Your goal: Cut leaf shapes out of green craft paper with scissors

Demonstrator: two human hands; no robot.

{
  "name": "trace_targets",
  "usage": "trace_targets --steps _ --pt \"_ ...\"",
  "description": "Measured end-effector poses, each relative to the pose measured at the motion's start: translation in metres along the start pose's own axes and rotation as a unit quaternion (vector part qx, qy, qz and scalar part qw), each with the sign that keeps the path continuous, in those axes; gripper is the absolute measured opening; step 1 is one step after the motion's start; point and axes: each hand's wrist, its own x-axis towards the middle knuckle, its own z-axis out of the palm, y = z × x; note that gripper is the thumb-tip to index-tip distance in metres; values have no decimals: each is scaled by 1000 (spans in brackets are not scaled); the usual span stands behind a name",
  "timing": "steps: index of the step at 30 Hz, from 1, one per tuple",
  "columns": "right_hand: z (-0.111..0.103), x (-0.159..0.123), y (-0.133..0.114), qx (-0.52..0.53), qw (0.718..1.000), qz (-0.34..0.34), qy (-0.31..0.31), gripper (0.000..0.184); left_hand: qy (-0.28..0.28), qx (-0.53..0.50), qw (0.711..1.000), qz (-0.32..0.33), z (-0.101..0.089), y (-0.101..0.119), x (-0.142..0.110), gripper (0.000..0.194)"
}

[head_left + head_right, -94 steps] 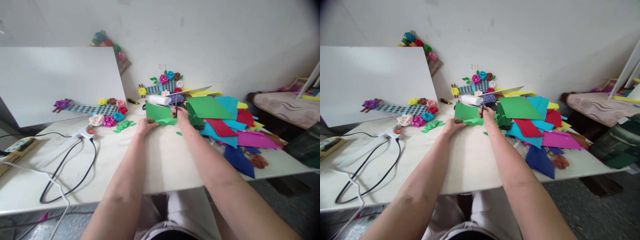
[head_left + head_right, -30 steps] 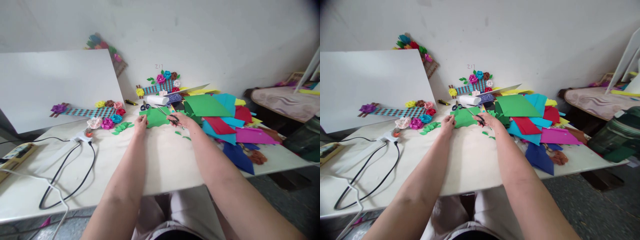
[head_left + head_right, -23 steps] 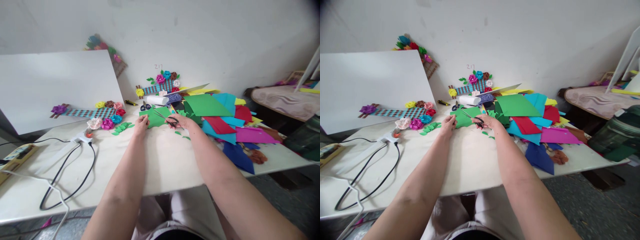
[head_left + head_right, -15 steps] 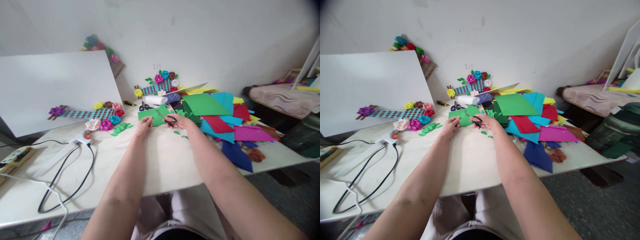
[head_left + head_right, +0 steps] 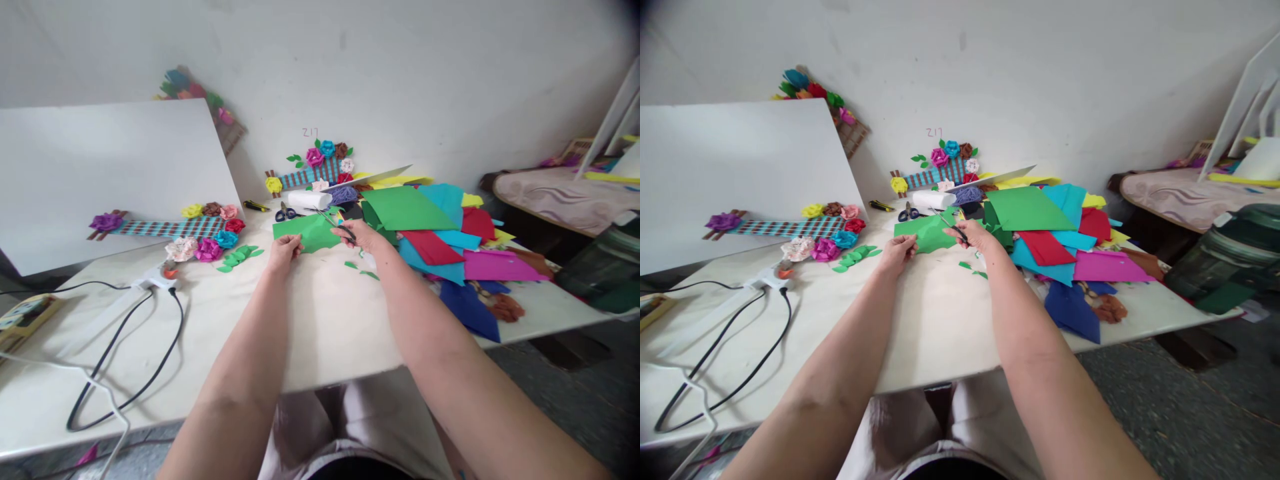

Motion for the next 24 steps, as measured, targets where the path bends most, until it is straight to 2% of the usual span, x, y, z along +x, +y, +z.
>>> trace_targets --steps 8,11,14,20,22,24 --pt "1 2 1 -37 995 18 94 35 14 -6 999 -35 7 2 -2 17" --pt "-3 4 3 -22 994 27 102 33 12 -20 999 -37 7 2 -2 15" --pt "-8 0 4 9 998 35 44 32 10 -33 999 -29 6 3 -2 13" --pt "-13 -11 2 1 985 70 -160 37 6 -60 998 -27 4 6 -5 17" --pt "-11 -12 1 -6 979 69 -193 37 1 -69 997 -25 3 6 -4 17" --pt "-8 -11 0 -13 979 61 -196 35 -14 -70 997 -27 3 4 -4 17"
